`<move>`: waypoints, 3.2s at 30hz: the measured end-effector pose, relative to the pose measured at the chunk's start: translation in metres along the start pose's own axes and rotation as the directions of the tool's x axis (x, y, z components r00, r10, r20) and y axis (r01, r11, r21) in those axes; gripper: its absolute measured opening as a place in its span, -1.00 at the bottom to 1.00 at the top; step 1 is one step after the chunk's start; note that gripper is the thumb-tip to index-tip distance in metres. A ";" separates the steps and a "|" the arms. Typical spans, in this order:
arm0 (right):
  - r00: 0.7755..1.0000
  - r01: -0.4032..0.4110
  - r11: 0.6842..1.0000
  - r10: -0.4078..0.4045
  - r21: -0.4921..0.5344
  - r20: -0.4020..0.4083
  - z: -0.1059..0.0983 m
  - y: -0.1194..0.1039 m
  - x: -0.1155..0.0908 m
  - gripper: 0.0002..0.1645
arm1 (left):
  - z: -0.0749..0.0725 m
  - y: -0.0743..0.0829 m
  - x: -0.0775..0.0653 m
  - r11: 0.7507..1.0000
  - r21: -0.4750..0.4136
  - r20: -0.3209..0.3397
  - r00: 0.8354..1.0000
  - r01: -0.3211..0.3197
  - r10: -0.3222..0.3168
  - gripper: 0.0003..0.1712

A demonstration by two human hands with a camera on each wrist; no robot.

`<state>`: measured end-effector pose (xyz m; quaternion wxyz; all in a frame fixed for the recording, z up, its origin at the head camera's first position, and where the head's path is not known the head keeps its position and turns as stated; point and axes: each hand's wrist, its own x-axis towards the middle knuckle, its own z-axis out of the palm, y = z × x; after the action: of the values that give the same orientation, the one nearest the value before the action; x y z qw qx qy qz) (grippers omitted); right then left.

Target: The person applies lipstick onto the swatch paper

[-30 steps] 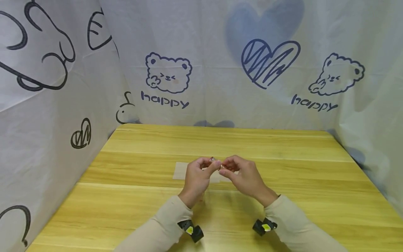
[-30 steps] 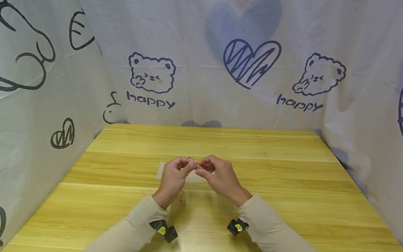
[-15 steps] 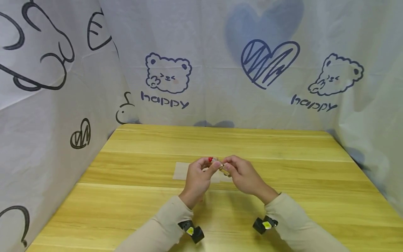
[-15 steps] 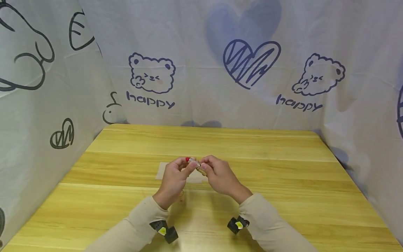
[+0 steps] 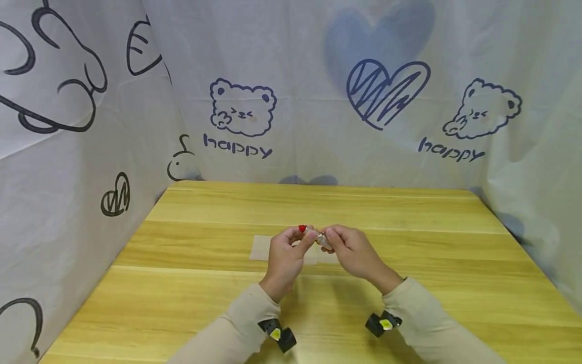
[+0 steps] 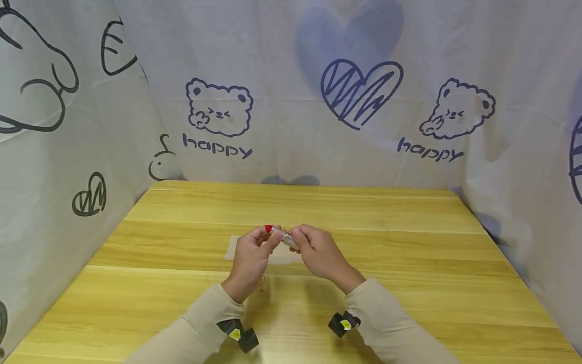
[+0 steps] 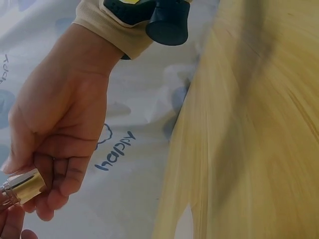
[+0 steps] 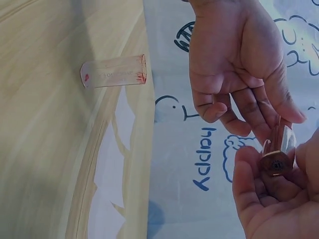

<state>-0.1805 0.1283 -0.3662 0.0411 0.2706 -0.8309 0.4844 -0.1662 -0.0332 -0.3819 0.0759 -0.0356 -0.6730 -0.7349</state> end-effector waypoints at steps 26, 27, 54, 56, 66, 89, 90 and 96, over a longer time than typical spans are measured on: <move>0.808 0.461 0.800 -0.557 -0.384 -0.192 0.019 0.024 -0.003 -0.59 | 0.002 0.000 0.004 0.967 -0.191 -0.115 0.975 0.167 -0.191 -0.65; 0.813 0.454 0.809 -0.548 -0.374 -0.198 0.020 0.025 -0.004 -0.60 | 0.002 0.000 0.004 0.966 -0.199 -0.110 0.976 0.165 -0.189 -0.66; 0.950 0.257 0.957 -0.276 -0.135 -0.144 0.010 0.023 0.000 -0.86 | -0.018 0.001 0.013 0.961 -0.141 0.185 0.959 0.240 -0.212 -0.81; 0.963 0.226 0.966 -0.241 -0.124 -0.123 0.010 0.023 0.001 -0.86 | -0.024 0.001 0.014 0.962 -0.117 0.219 0.951 0.247 -0.217 -0.79; 0.992 0.095 0.989 -0.104 -0.109 -0.078 0.006 0.019 0.016 -0.84 | -0.061 -0.002 0.030 0.968 0.103 0.243 0.938 0.231 -0.249 -0.59; 0.997 -0.071 0.994 0.073 -0.088 0.022 0.018 0.030 0.043 -0.82 | -0.144 -0.022 0.061 0.609 0.793 0.240 0.921 -0.004 -0.306 -0.62; 0.997 -0.077 0.993 0.079 -0.090 0.023 0.019 0.031 0.044 -0.83 | -0.145 -0.023 0.062 0.594 0.804 0.247 0.921 -0.020 -0.303 -0.62; 0.993 -0.110 0.989 0.114 -0.102 0.032 0.026 0.038 0.044 -0.84 | -0.149 -0.032 0.062 0.523 0.850 0.257 0.914 -0.059 -0.314 -0.61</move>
<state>-0.2310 0.1031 -0.3949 0.0119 0.2302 -0.8687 0.4384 -0.2248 -0.1824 -0.4172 -0.1034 -0.0854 -0.9446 -0.2995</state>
